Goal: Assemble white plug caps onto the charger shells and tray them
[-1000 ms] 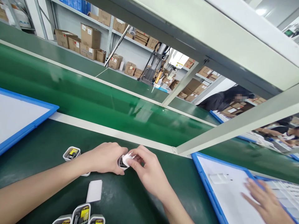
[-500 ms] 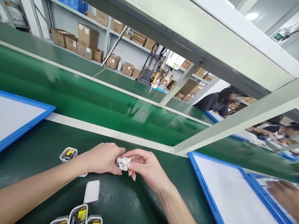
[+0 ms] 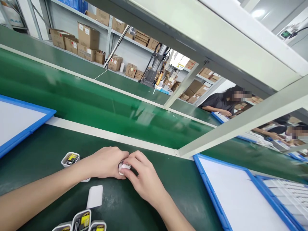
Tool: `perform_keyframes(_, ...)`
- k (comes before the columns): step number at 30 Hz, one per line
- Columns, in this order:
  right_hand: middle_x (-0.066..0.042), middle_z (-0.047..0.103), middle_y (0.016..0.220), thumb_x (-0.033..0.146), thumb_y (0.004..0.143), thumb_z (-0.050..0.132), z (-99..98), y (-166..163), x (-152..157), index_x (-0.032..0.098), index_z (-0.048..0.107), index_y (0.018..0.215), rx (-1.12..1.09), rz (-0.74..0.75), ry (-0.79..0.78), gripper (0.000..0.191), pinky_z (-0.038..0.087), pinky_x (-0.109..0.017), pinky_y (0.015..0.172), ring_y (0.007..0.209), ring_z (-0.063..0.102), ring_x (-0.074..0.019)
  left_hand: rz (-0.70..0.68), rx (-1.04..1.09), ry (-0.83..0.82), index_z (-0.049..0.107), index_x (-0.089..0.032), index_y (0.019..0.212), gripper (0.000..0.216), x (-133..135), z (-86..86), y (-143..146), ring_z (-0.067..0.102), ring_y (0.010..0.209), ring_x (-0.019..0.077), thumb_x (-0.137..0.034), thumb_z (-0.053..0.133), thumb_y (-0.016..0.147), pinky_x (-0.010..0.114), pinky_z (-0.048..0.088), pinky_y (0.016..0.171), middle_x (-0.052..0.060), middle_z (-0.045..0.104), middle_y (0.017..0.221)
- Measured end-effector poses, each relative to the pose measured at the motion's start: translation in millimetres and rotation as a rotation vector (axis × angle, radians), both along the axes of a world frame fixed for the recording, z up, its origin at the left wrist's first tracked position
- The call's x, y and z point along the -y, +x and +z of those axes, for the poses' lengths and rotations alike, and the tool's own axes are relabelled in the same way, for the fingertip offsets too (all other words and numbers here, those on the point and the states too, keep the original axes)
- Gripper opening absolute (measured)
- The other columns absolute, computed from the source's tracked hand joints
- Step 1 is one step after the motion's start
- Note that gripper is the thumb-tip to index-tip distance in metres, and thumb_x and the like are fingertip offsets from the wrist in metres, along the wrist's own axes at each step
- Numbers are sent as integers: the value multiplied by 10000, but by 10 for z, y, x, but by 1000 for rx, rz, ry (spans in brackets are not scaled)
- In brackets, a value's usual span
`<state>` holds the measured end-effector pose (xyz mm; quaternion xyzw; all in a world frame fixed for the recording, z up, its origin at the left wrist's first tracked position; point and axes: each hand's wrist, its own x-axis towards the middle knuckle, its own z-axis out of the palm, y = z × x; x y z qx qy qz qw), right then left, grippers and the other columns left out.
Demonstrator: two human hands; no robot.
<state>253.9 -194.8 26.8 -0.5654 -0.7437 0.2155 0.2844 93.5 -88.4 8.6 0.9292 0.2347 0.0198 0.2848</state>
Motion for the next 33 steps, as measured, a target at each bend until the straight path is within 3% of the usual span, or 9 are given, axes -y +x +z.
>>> perform_keyframes(20, -71, 641, 966, 211, 1037, 559, -219, 34, -46, 208, 646, 975, 168, 42, 226, 107, 495, -351, 740, 853, 584, -216, 19, 14, 7, 599, -226, 872, 259, -2, -29, 4, 719, 782, 290, -401, 700, 709, 303, 449, 559, 45, 731, 851)
perform_keyframes(33, -83, 638, 891, 224, 1068, 465, -319, 52, -21, 189, 608, 882, 346, 46, 284, 237, 459, -343, 697, 792, 547, -213, -40, 19, 54, 607, -212, 850, 254, -31, -5, 1, 694, 824, 272, -407, 715, 726, 297, 431, 602, 51, 718, 847)
